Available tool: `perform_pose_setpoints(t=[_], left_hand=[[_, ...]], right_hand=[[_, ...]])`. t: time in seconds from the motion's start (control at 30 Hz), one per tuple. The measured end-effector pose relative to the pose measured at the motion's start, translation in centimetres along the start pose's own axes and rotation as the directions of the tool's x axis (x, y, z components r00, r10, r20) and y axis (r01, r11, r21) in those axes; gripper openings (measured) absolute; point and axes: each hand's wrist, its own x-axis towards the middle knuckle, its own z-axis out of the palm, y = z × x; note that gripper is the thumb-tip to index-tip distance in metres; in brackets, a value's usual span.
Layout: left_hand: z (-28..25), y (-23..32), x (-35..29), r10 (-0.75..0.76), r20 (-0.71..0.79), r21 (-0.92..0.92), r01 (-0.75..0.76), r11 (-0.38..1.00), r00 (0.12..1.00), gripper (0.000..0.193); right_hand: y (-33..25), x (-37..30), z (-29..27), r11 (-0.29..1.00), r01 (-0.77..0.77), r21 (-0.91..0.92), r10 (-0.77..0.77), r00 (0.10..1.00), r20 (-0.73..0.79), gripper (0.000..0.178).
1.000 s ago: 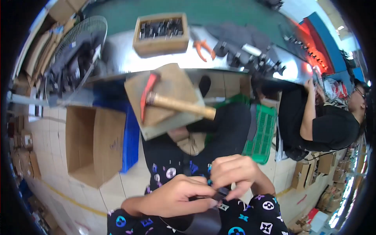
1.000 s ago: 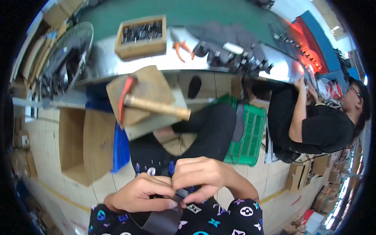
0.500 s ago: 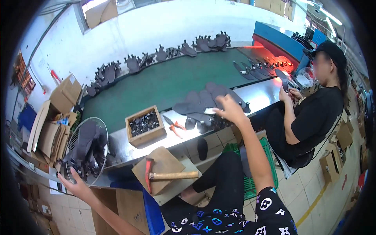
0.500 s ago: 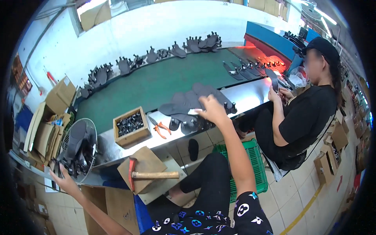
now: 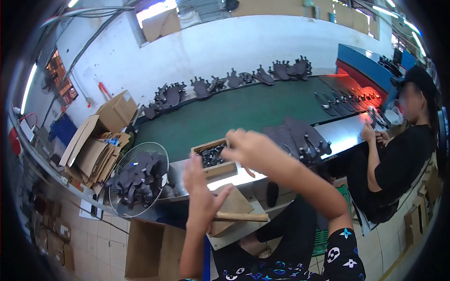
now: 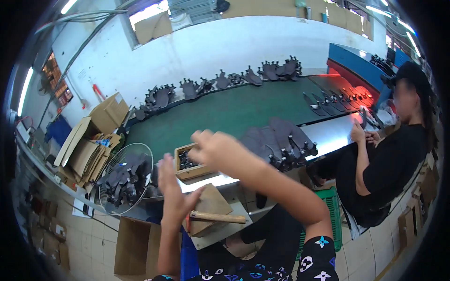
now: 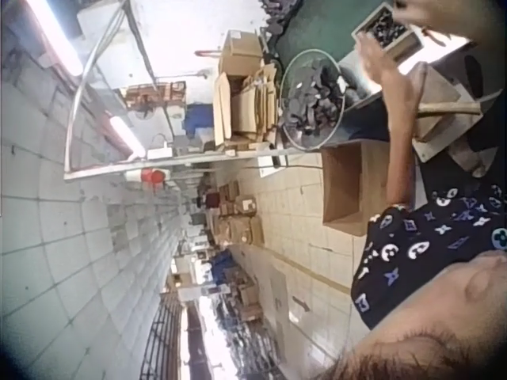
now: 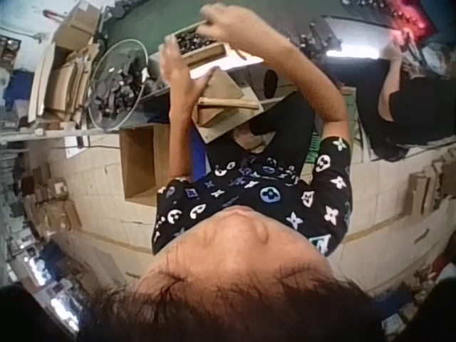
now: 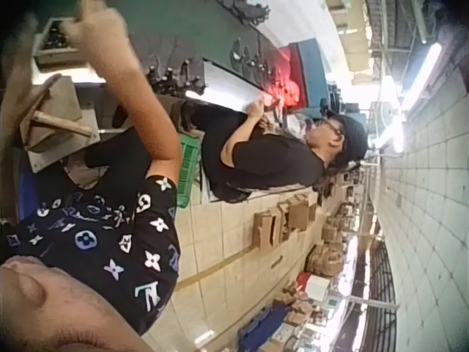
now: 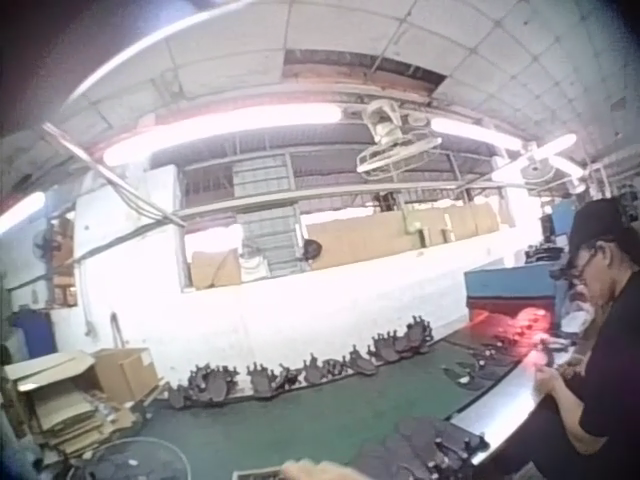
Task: Assembling shoe components by attaching uppers to soles using a cobbler's hammer and pliers.
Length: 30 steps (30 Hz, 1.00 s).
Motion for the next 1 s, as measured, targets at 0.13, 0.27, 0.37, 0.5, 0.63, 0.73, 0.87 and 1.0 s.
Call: perform_pose_setpoints(t=[0.13, 0.27, 0.37, 0.5, 0.63, 0.73, 0.87, 1.0], left_hand=[[-3.0, -0.3, -2.6, -0.021, -0.110, -0.222, -0.004, 0.975, 0.994, 0.038], [-7.4, 0.6, -6.2, -0.464, 0.032, -0.716, 0.344, 0.608, 0.885, 0.069], [-6.7, 0.0, -8.0, -0.618, 0.133, -0.866, 0.394, 0.308, 0.775, 0.073], [0.7, -4.1, -10.1, -0.669, 0.192, -0.651, 0.603, 0.460, 0.718, 0.068], [7.4, -8.2, -11.4, -0.420, 0.030, 0.294, 0.394, 0.871, 0.907, 0.082], [6.4, -9.0, -8.2, -0.298, 0.056, 0.096, 0.292, 0.952, 0.953, 0.075], [9.4, -16.6, 0.4, -0.080, 0.111, 0.154, 0.063, 0.986, 0.991, 0.018], [13.1, -22.8, 5.8, -0.067, 0.433, 0.436, -0.144, 0.888, 0.899, 0.010]], right_hand=[[-7.8, -0.1, -1.4, 0.856, 0.081, 0.511, 0.007, 0.986, -0.168, 0.049], [-12.7, -9.3, 9.0, 0.808, -0.475, 0.350, 0.483, 0.873, 0.068, 0.105], [-15.1, -17.3, 11.5, 0.677, -0.718, 0.159, 0.588, 0.659, 0.469, 0.085], [-15.5, -24.1, 6.0, 0.334, -0.916, 0.221, 0.814, 0.398, 0.423, 0.051], [-19.2, -32.9, 2.4, 0.218, -0.916, 0.336, 0.937, 0.293, 0.191, 0.032], [-22.7, -32.1, -1.0, -0.050, -0.771, 0.635, 0.989, 0.049, 0.137, 0.031], [-24.3, -31.9, -2.8, -0.511, -0.614, 0.602, 0.836, -0.192, 0.514, 0.025], [-22.7, -31.8, 0.1, -0.488, -0.479, 0.730, 0.870, -0.194, 0.454, 0.024]])
